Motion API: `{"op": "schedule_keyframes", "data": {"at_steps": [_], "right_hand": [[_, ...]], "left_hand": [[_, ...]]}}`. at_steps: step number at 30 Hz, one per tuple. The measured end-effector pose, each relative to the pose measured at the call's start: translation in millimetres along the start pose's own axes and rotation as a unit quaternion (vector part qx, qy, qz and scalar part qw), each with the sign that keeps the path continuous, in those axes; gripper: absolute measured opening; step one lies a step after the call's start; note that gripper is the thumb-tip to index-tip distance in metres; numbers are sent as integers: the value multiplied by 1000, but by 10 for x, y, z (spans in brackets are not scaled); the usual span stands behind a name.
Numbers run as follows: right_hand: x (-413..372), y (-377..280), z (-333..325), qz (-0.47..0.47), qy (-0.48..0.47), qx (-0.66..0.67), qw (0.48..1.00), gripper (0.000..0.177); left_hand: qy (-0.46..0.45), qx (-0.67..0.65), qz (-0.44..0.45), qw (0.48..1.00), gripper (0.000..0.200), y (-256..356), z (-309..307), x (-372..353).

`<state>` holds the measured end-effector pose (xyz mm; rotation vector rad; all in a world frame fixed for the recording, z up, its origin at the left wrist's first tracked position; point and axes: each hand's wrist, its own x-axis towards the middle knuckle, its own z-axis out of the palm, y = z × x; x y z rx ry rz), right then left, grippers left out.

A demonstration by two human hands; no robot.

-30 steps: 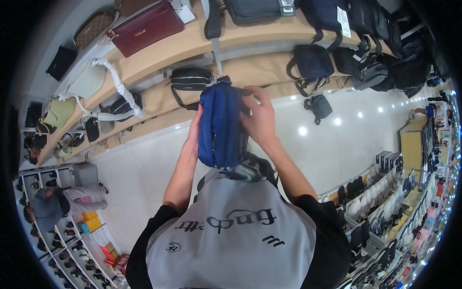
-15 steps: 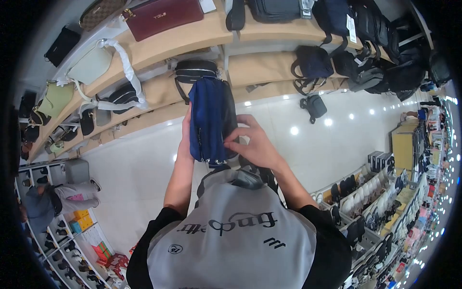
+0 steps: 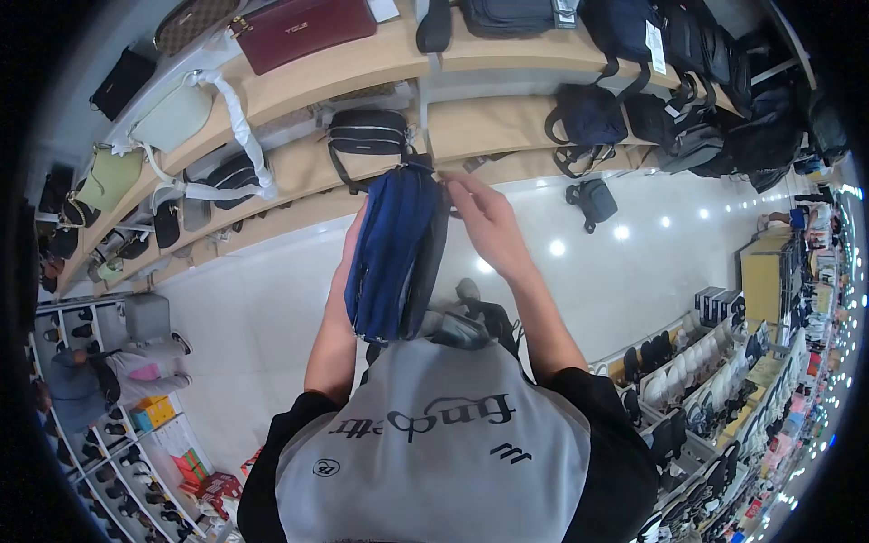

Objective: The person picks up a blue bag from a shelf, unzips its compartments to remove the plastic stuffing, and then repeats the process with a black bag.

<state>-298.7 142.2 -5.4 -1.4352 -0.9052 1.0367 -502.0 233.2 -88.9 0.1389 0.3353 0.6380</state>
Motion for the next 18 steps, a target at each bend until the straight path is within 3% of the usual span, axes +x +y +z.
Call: {"op": "schedule_keyframes", "data": {"at_steps": [3, 7, 8, 10, 11, 14, 18], "right_hand": [[-29, 23, -88, 28, 7, 51, 998, 30], [-100, 0, -453, 58, 32, 10, 998, 28], [-113, -20, -545, 77, 36, -12, 996, 28], [-150, 17, -706, -11, 72, -62, 995, 21], [-178, 34, -791, -54, 90, -89, 991, 17], [-284, -99, -1094, -13, 42, -111, 993, 12], [-379, -173, -1383, -35, 6, -122, 992, 10]], "left_hand": [[5, 8, -8, 1000, 52, -64, 70, 0], [39, 115, 44, 992, 48, -234, 704, -215], [55, 112, -1, 992, 48, -228, 611, -113], [88, 104, -90, 987, 48, -167, 376, 135], [108, 107, -102, 983, 48, -207, 356, 162], [140, 123, -121, 975, 49, -340, 494, 243], [146, 159, -124, 968, 49, -572, 458, 405]]}}
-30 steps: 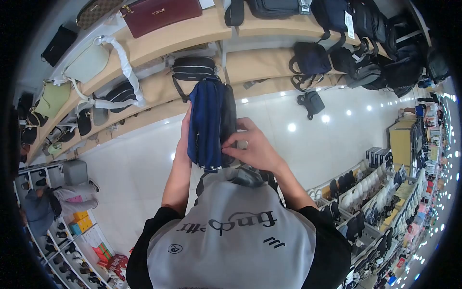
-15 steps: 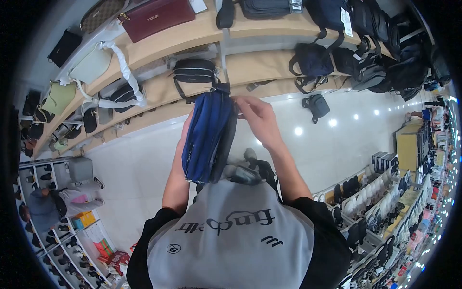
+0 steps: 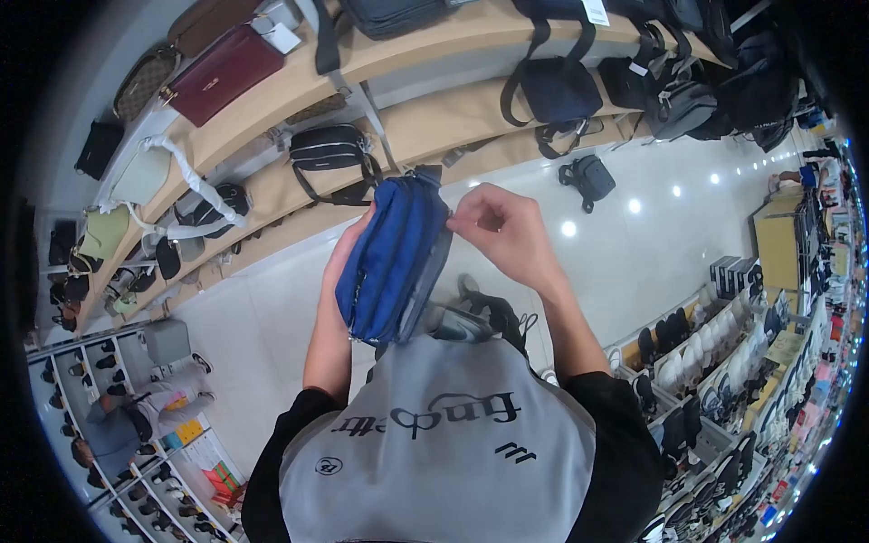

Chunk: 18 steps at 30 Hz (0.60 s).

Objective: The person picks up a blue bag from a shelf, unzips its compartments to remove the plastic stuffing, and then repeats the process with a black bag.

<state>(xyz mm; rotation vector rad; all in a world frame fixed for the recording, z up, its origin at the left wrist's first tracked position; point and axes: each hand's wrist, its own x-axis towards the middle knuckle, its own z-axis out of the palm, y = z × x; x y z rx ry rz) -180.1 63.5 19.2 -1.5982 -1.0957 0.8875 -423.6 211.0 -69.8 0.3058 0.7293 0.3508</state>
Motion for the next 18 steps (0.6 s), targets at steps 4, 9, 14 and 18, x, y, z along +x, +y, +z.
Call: {"op": "schedule_keyframes", "data": {"at_steps": [4, 9, 14, 18], "right_hand": [[-110, -59, -263, 3, -51, -64, 997, 13], [-303, 125, -251, -50, -224, 1, 973, 14], [-417, 468, -216, -28, -207, 38, 977, 20], [-283, 374, -453, -59, -109, -56, 991, 24]], "left_hand": [[13, 4, -7, 1000, 50, -67, 143, 182], [-9, 15, 25, 1000, 51, -240, 95, 703], [-29, -10, 101, 994, 52, -445, 237, 906], [-32, -67, 116, 990, 51, -537, 239, 925]]}}
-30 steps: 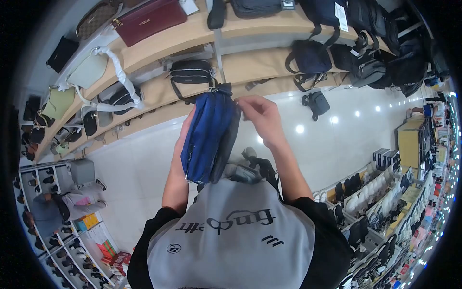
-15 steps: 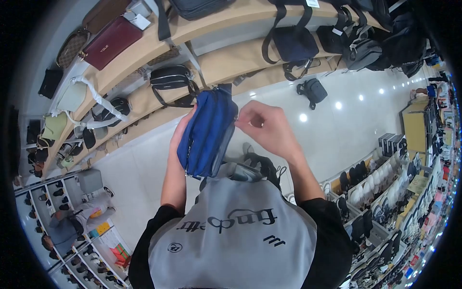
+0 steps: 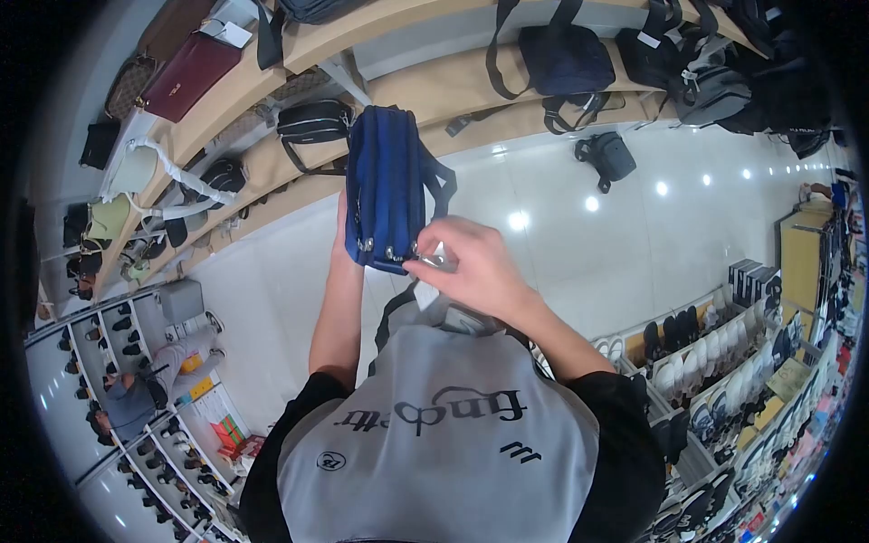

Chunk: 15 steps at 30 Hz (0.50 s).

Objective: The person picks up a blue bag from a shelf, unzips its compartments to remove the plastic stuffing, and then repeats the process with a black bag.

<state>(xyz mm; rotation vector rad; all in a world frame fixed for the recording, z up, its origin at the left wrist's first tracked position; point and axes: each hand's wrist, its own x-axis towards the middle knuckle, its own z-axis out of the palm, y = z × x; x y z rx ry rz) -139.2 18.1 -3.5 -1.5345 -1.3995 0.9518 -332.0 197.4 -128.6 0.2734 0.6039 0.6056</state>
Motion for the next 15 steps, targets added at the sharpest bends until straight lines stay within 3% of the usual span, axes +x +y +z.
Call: {"op": "schedule_keyframes", "data": {"at_steps": [3, 6, 12, 15], "right_hand": [[31, 7, 1, -120, 98, -66, 986, 26], [101, 84, 28, -196, 102, -100, 970, 31], [195, 82, 6, -224, 56, -126, 965, 32], [270, 17, 28, -243, 86, -173, 951, 30]], "left_hand": [[-9, -27, 17, 999, 52, -58, 215, -37], [-14, -43, 51, 998, 52, -106, 231, 5], [-54, -84, 104, 990, 52, -209, 85, -57], [-76, -104, 103, 986, 53, -275, -58, -45]]}}
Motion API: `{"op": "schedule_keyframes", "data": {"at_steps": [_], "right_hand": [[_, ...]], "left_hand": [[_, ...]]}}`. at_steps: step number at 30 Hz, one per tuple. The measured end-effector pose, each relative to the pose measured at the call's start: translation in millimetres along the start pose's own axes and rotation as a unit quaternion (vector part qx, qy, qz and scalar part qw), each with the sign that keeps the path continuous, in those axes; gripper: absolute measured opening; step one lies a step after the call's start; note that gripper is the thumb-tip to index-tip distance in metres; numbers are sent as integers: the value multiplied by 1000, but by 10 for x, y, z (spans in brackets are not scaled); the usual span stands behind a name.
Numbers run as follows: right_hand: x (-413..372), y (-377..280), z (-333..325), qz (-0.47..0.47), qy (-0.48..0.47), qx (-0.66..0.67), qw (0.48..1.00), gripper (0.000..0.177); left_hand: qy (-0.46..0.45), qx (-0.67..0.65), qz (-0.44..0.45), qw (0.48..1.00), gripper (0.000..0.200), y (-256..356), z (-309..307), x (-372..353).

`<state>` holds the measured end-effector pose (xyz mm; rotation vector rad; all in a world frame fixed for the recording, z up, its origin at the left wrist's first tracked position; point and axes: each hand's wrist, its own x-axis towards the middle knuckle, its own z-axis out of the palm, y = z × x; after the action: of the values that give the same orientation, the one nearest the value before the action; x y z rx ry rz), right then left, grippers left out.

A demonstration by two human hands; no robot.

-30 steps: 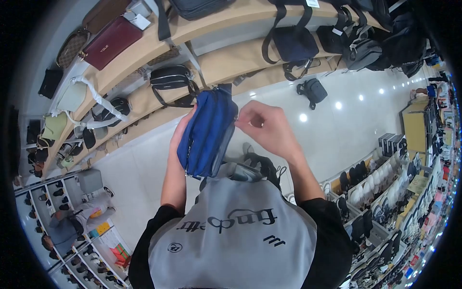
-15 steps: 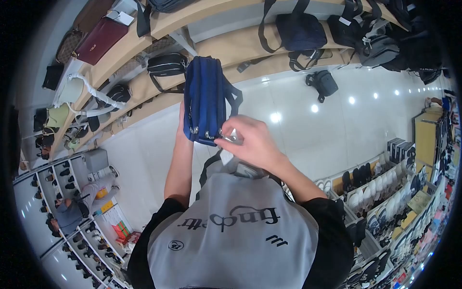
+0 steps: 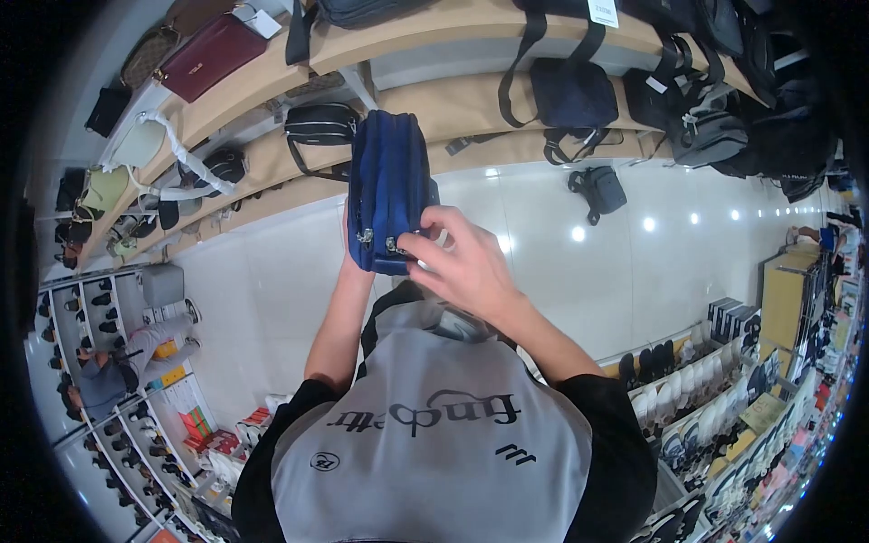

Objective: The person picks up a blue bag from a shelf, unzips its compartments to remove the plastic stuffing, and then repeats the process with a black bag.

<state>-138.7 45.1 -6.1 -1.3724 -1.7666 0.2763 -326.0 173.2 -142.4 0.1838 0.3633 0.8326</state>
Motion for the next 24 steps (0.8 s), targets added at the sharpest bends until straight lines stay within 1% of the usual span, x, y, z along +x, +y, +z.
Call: {"op": "schedule_keyframes", "data": {"at_steps": [3, 6, 7, 9, 10, 12, 13, 15, 16, 17, 18, 19, 21, 22, 23, 24], "right_hand": [[43, 86, 74, -75, 43, -14, 996, 28], [83, 171, 142, -125, 36, -30, 991, 27], [117, 154, 151, -117, 31, -21, 992, 26], [188, 85, 169, -101, 17, -1, 995, 24], [233, 64, 176, -80, 15, 12, 997, 23], [335, 24, 184, -36, 11, 38, 999, 21], [399, -12, 200, 3, 25, 34, 999, 19], [583, -58, 250, 78, 55, 25, 995, 16], [679, -12, 337, 125, 90, 61, 986, 14], [762, 89, 485, 173, 124, 99, 972, 12], [822, 184, 635, 220, 159, 136, 953, 11], [836, 293, 770, 267, 158, 187, 932, 19], [862, 455, 992, 353, 152, 288, 877, 34], [916, 305, 1032, 386, 150, 332, 848, 50], [902, 76, 1072, 419, 149, 373, 814, 67], [854, -127, 1137, 453, 149, 412, 776, 84]], "left_hand": [[4, -1, 2, 1000, 53, 65, -87, 33], [5, -2, -1, 1000, 53, 197, -142, 3], [-1, -3, -2, 1000, 53, 268, -137, 4], [-6, 0, -35, 999, 52, 422, -121, -50], [-7, 1, -52, 999, 52, 509, -129, -82], [51, 42, -100, 993, 56, 684, -298, -134], [79, 63, -124, 987, 58, 780, -409, -150], [61, 62, -135, 987, 59, 973, -649, -228], [53, 61, -140, 987, 60, 1040, -639, -292], [27, 100, -132, 986, 62, 1091, -629, -361], [1, 139, -124, 983, 64, 1153, -444, -453], [-25, 178, -116, 977, 66, 1201, -346, -514], [11, 119, -153, 981, 67, 1233, -569, -488], [29, 89, -171, 981, 67, 1262, -485, -480], [37, 84, -155, 984, 59, 1285, -402, -519], [26, 71, -158, 985, 60, 1312, -429, -506]]}}
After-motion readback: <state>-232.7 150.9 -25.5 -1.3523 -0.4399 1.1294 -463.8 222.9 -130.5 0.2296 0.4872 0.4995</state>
